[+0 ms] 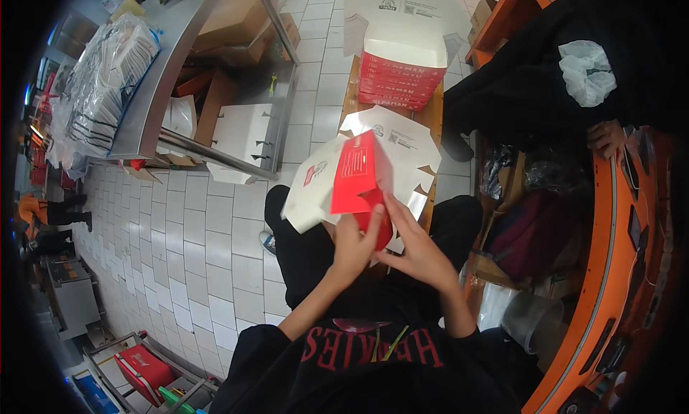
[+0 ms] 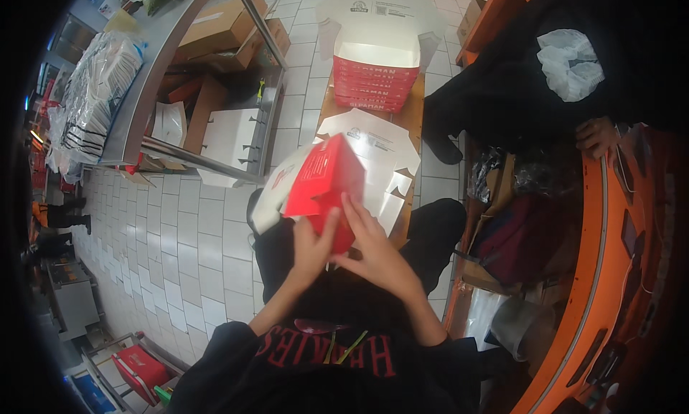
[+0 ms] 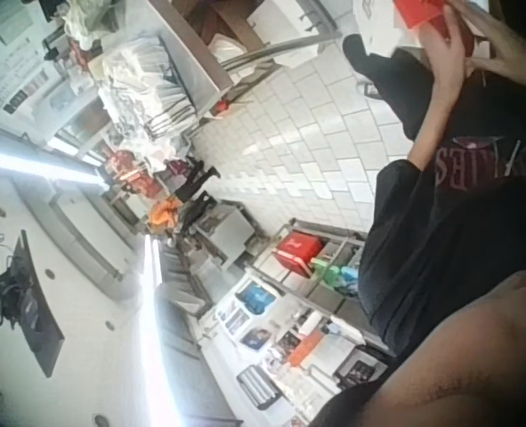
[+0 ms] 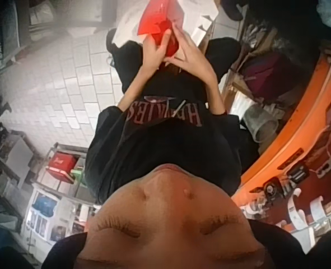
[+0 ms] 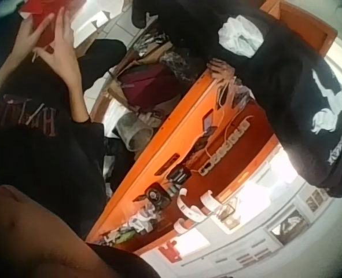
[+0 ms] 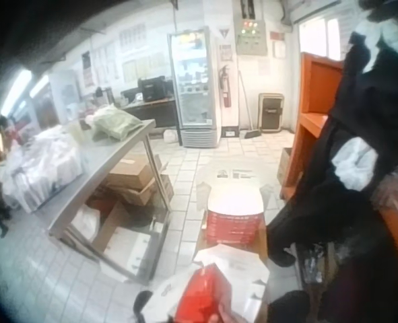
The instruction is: The person assembles cardboard food boxes by hand, folding and interlocking the flaps to form the box shape, and then stacks the completed boxes on a wooden bench.
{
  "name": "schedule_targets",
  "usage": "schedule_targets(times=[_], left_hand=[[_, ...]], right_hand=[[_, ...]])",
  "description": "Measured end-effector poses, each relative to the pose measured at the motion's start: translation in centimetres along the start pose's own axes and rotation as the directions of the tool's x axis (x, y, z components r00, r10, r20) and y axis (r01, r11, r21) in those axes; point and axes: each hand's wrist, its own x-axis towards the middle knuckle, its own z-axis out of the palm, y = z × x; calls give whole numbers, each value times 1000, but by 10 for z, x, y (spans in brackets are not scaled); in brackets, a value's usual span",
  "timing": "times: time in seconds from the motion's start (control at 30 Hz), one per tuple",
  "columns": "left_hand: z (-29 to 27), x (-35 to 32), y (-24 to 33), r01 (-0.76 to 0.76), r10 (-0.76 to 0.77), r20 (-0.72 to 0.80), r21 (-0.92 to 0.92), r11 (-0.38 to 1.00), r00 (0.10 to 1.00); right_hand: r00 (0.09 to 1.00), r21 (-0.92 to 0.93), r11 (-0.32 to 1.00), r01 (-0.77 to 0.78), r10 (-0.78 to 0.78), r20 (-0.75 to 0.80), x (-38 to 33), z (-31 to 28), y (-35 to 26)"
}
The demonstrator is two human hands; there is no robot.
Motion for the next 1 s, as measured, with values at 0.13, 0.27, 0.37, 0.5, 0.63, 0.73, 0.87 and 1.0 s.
schedule_targets(times=[0.13,0.27,0.37,0.5,0.63,0.73,0.87,1.0], left_hand=[[-22,7,19,-104,-15,-251,-452,886,968],[-36,14,33,-24,-130,-149,-744,668,980],[-45,20,36,82,-163,-16,-814,575,986],[-47,22,23,160,-171,81,-836,525,982],[-37,17,31,113,-142,59,-905,411,988],[-35,11,30,148,-230,71,-928,341,971],[-32,7,31,121,-173,64,-932,342,983],[-30,-1,39,79,-112,40,-924,373,993]], right_hand=[[970,31,992,122,-126,206,-1,-12,-25],[922,-539,772,337,-387,21,4,16,-15],[725,-341,758,556,-643,-246,7,15,-20],[640,-418,648,637,-746,-182,11,2,-27],[669,-633,552,543,-740,-71,11,3,-31],[785,-637,609,472,-619,-9,6,1,-37],[830,-615,670,415,-555,-45,6,-2,-47],[826,-643,639,422,-563,-17,6,-5,-50]])
